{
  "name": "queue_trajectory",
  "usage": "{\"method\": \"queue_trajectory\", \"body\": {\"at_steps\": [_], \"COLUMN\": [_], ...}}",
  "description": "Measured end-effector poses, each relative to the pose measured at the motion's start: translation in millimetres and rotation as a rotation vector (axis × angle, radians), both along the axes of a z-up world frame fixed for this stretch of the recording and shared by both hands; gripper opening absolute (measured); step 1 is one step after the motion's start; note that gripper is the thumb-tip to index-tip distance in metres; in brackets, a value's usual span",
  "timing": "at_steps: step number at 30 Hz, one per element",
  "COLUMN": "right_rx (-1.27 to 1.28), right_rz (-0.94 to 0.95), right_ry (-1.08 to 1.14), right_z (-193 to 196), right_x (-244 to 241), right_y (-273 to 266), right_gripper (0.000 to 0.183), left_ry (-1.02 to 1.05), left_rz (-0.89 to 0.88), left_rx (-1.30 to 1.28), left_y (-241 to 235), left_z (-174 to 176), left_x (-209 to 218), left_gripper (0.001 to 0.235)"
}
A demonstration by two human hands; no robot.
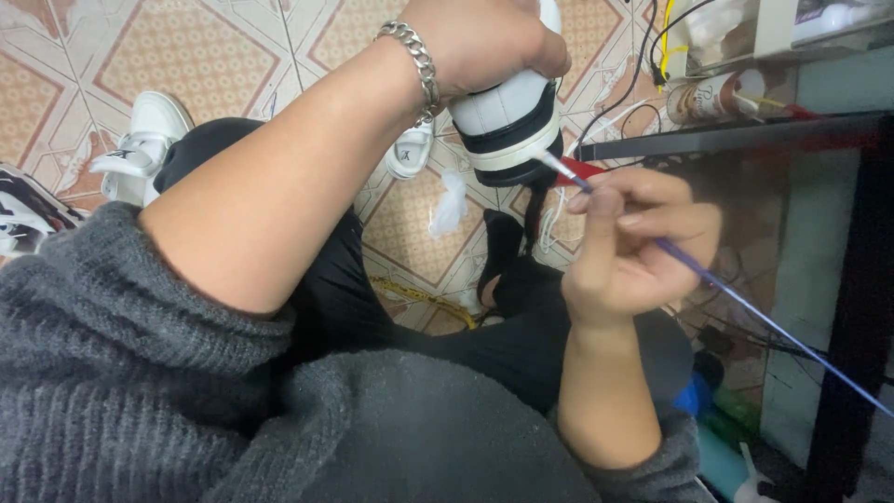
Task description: Painting the midsole of a white sneaker with a small brush to customize or repair it.
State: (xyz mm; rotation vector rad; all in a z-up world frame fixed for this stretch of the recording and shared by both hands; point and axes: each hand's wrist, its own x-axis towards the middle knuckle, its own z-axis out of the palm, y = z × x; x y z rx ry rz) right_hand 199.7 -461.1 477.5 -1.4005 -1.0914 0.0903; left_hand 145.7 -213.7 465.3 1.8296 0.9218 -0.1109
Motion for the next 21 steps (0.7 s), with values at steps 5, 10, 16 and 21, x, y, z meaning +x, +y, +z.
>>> {"method": "queue_trajectory", "body": {"at_steps": [5, 10, 16, 21], "right_rx": [0.008, -0.030, -0.024, -0.031], "right_rz": [-0.051, -0.017, 0.018, -0.033], "right_ry": [-0.046, -0.054, -0.082, -0.167], "right_z": [4.4, 5.1, 2.9, 0.8], "right_x": [-2.8, -7.0, -9.4, -6.6], "right_y": [-1.9, -0.8, -5.0, -1.6], "right_gripper": [0.029, 0.032, 0.032, 0.032], "left_ry": [0.010, 0.025, 0.060, 0.076], "left_rz": [0.033, -0.050, -0.028, -0.042], "left_rx": [-0.045, -0.006, 0.024, 0.105], "left_y": [-1.6, -0.2, -3.4, -1.1], "left_z": [5.9, 11.0, 15.7, -5.5], "left_x": [-2.2, -3.5, -5.3, 5.8], "left_gripper": [0.050, 0.048, 0.049, 0.055]}}
